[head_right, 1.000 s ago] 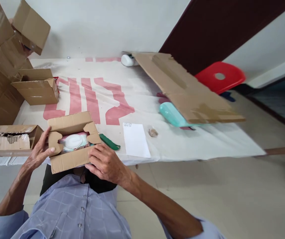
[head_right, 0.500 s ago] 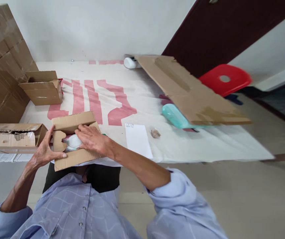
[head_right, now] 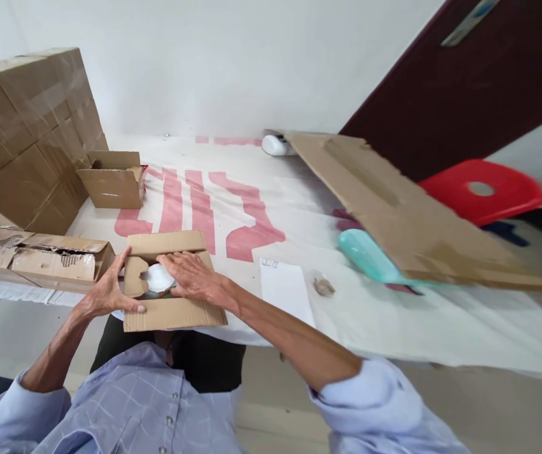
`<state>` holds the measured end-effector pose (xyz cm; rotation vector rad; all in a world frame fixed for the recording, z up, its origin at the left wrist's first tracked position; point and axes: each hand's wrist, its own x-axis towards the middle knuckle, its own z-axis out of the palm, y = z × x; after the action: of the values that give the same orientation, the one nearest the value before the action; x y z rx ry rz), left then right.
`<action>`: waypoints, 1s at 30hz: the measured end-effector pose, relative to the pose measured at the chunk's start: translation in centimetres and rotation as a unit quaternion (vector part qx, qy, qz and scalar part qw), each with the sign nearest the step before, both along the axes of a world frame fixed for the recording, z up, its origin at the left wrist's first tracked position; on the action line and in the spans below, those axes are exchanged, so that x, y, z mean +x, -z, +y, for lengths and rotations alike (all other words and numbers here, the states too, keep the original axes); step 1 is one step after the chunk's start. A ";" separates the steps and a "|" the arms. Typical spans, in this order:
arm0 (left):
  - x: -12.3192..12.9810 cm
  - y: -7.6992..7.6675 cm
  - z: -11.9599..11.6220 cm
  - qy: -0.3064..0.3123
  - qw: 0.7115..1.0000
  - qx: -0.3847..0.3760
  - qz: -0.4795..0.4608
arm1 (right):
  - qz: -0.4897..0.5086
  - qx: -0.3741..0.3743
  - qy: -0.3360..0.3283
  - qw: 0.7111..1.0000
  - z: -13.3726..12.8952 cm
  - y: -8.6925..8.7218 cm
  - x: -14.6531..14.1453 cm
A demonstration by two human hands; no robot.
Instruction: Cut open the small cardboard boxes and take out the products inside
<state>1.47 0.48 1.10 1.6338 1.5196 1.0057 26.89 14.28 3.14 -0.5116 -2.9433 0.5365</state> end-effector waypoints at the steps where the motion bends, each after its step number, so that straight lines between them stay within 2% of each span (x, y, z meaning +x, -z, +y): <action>1: 0.0 -0.2 0.1 0.002 1.000 -0.006 -0.001 | 0.016 -0.004 0.016 1.000 -0.2 -0.9 0.1; 4: -0.1 -0.4 0.3 0.000 1.000 -0.019 0.007 | 0.090 -0.046 0.076 0.992 -0.3 -3.8 1.1; 7: -0.3 -0.9 0.4 -0.006 0.999 0.002 0.032 | 0.187 -0.152 0.131 0.962 0.9 -6.4 3.0; 9: -0.4 -2.1 0.8 -0.017 0.997 0.053 0.048 | 0.242 -0.219 0.155 0.932 2.0 -7.5 3.9; 12: -0.1 -5.1 2.5 -0.002 0.986 0.151 0.070 | 0.293 -0.317 0.182 0.884 3.8 -8.4 3.9; 14: 0.2 -7.2 4.3 0.018 0.977 0.199 0.072 | 0.309 -0.389 0.191 0.846 4.7 -8.5 3.0; 16: 0.4 -8.8 6.6 -0.002 0.973 0.224 0.046 | 0.336 -0.443 0.190 0.809 5.5 -8.3 1.6; 19: 0.1 -9.8 10.0 -0.105 0.969 0.222 -0.030 | 0.416 -0.495 0.164 0.745 6.7 -7.6 -0.8; 21: -0.4 -10.1 12.2 -0.182 0.961 0.190 -0.089 | 0.471 -0.505 0.139 0.710 7.6 -6.9 -2.5; 22: -0.7 -10.2 13.1 -0.214 0.955 0.166 -0.121 | 0.490 -0.500 0.132 0.702 8.0 -6.5 -3.3; 24: -1.2 -10.4 14.9 -0.250 0.945 0.115 -0.178 | 0.501 -0.478 0.147 0.706 9.0 -5.7 -5.0; 30: -1.9 -9.8 18.5 -0.243 0.944 0.009 -0.225 | 0.453 -0.470 0.226 0.723 12.7 -4.1 -8.1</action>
<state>-0.41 19.00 10.86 0.9490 1.6128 1.5343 18.76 26.95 7.24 -0.7101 -1.3809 1.6084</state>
